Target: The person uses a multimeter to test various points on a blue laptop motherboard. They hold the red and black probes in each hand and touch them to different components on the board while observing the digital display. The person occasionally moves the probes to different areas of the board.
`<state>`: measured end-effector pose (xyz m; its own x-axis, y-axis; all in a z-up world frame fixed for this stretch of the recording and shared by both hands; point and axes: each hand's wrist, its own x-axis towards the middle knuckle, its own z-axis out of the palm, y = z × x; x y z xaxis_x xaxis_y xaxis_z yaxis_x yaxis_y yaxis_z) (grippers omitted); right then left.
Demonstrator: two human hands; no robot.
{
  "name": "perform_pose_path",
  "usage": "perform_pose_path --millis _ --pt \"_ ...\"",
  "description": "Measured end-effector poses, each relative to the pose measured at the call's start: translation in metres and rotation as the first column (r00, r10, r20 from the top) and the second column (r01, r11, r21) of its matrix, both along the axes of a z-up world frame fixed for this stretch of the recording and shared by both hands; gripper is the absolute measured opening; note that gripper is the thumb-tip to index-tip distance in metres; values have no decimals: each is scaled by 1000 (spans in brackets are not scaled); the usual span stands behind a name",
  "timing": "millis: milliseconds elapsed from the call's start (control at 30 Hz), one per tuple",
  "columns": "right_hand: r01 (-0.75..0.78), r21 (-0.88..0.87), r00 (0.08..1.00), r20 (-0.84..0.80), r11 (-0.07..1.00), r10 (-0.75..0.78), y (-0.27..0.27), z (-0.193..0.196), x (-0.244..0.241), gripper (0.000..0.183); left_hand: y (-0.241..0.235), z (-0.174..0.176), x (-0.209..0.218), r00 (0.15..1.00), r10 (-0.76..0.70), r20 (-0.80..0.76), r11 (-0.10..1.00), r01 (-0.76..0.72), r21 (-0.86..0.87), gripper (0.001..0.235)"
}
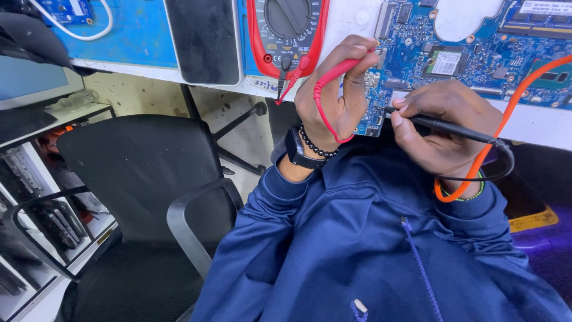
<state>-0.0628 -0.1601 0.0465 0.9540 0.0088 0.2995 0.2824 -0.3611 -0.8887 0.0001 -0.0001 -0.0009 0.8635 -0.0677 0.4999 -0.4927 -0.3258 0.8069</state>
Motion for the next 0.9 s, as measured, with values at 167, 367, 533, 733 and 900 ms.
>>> perform_pose_path --millis 167,367,533,733,900 --pt "4 5 1000 14 1000 -4 0 -1 0 12 1 0 0 1000 -6 -6 1000 6 -6 14" --pt "41 35 999 15 999 -41 1 -3 -3 12 0 1 0 1000 -8 9 1000 8 -7 16" --pt "49 4 997 53 999 -49 0 0 1 12 0 6 3 999 -25 46 1000 25 -19 15" --pt "33 176 978 196 984 -68 -4 -16 7 17 -11 -2 12 974 156 164 987 -160 13 6" --pt "-52 257 946 321 965 -35 -2 -20 9 22 -11 0 15 962 205 178 974 -218 59 7"
